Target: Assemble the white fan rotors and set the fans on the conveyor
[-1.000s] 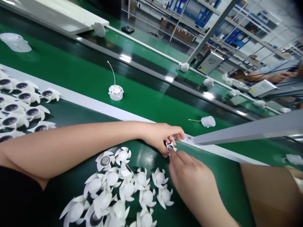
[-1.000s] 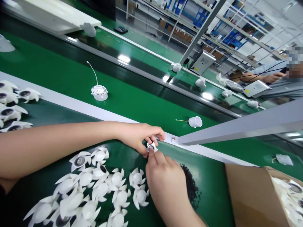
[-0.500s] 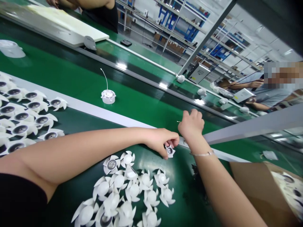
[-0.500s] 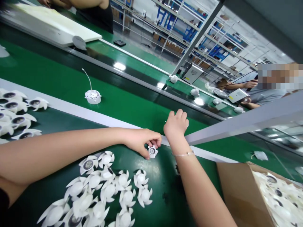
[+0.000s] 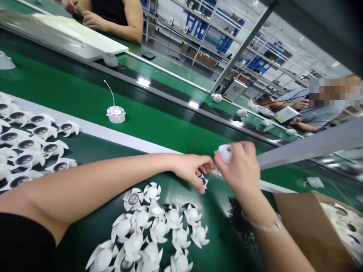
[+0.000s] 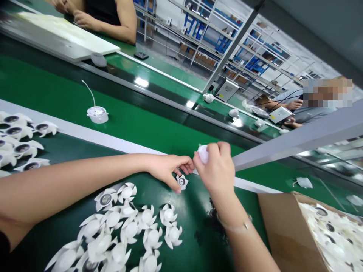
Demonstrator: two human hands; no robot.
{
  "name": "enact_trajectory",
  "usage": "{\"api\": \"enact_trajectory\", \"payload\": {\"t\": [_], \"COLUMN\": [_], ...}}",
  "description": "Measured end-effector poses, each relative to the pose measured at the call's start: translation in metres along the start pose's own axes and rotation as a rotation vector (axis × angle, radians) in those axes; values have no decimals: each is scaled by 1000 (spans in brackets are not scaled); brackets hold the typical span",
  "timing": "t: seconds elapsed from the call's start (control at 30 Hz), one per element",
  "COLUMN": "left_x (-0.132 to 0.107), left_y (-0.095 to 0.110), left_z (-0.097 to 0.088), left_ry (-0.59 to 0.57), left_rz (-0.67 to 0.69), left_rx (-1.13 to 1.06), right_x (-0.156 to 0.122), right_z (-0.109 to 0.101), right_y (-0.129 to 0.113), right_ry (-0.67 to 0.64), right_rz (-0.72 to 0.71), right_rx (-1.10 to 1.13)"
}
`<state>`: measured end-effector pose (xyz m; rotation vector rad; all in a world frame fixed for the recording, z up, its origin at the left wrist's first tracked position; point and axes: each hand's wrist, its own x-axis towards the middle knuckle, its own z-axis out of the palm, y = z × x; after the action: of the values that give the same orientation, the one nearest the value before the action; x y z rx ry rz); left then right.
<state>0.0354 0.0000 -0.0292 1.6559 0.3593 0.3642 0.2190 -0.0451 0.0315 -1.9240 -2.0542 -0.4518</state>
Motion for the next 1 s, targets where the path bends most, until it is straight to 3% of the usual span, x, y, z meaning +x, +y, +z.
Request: {"api": "enact_trajectory", "payload": {"t": [0.03, 0.1, 0.27, 0.33, 0.5, 0.8, 0.9, 1.0], "left_x": [1, 4, 6, 5, 4, 7, 3, -3], "left_y": [1, 3, 9, 10, 5, 5, 7, 12], "left_z": [-1, -4, -10, -10, -7, -3, -4, -9], "left_ry": [7, 52, 265, 269, 165, 207, 169, 34], "left_rz": [-11, -41, -194, -179, -71, -177, -137, -97], "left_rx": [-61, -201, -294, -283, -226, -21, -6, -15], "right_x": [-15, -42, -82, -86, -87, -81, -78, -79], "right_z": [-11, -24, -11, -2, 6, 12, 3, -3], "right_y": [2, 5, 6, 4, 4, 11, 17, 24], "right_ry": [106, 144, 22, 8, -105, -174, -248, -401], "right_rz": [-85, -166, -6, -12, -263, -142, -217, -334], "right_rx": [144, 410, 793, 798, 690, 767, 800, 798]}}
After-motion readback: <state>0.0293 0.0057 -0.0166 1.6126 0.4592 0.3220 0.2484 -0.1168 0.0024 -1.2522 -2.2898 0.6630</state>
